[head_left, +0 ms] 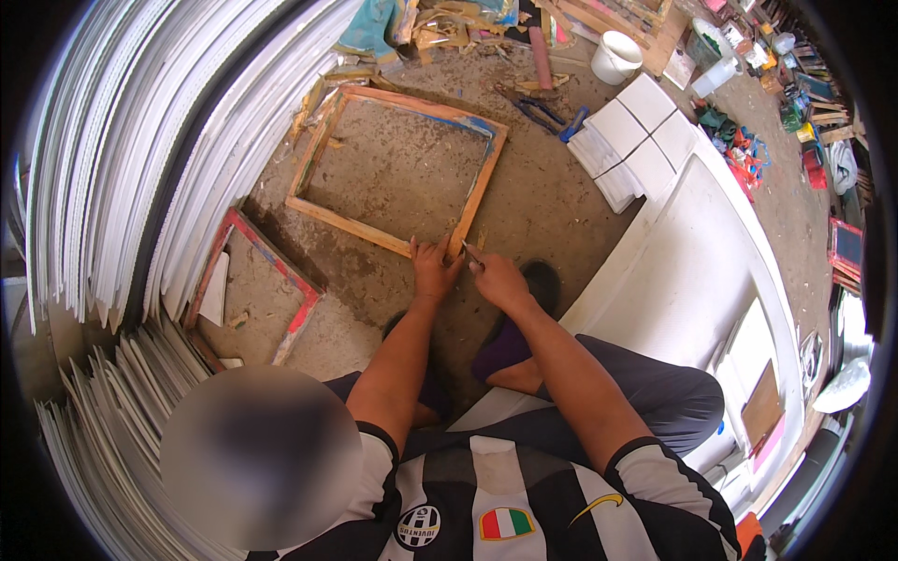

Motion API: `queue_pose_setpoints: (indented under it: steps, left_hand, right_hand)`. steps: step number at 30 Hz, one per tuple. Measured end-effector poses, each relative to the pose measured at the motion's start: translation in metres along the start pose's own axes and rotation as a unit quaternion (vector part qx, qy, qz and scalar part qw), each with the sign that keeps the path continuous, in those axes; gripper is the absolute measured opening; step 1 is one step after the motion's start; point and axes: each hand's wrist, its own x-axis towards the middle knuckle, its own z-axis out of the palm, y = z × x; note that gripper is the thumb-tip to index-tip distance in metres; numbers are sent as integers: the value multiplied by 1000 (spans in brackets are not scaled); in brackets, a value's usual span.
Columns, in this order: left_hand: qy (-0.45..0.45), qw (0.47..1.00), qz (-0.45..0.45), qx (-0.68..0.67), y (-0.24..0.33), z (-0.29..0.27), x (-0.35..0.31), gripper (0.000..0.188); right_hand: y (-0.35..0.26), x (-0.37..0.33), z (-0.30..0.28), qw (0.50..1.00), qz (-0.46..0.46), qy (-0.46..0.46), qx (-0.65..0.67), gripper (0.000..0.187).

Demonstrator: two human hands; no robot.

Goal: The person sits on the floor and uses a small metal tool to scrape the surface of a wooden frame. They repeatedly rub the tool along the edges and corners of the frame to remove material.

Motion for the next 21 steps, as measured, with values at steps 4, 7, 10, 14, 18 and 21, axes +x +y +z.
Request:
queue_pose_setpoints:
  steps: [4,7,10,14,18,21]
  left_hand:
    - [11,1000,0,-6,0,1,-1,55]
    - [14,1000,0,-9,1,1,0,54]
    - [20,1000,6,-8,-3,3,0,54]
    - [16,1000,2,-13,-3,3,0,54]
    - [18,1000,1,-15,-2,3,-1,53]
    - [11,1000,-1,-10,1,1,-1,52]
  right_hand:
    - [1,-1,1,1000,-4,10,19,44]
    - [3,-1,2,999,-4,14,29,44]
    - [2,0,3,999,-6,16,32,44]
    - [0,-1,1,1000,5,1,26,44]
    - [-7,-3,-1,1000,-2,7,-10,46]
    - [-14,-3,4,999,-3,19,-50,46]
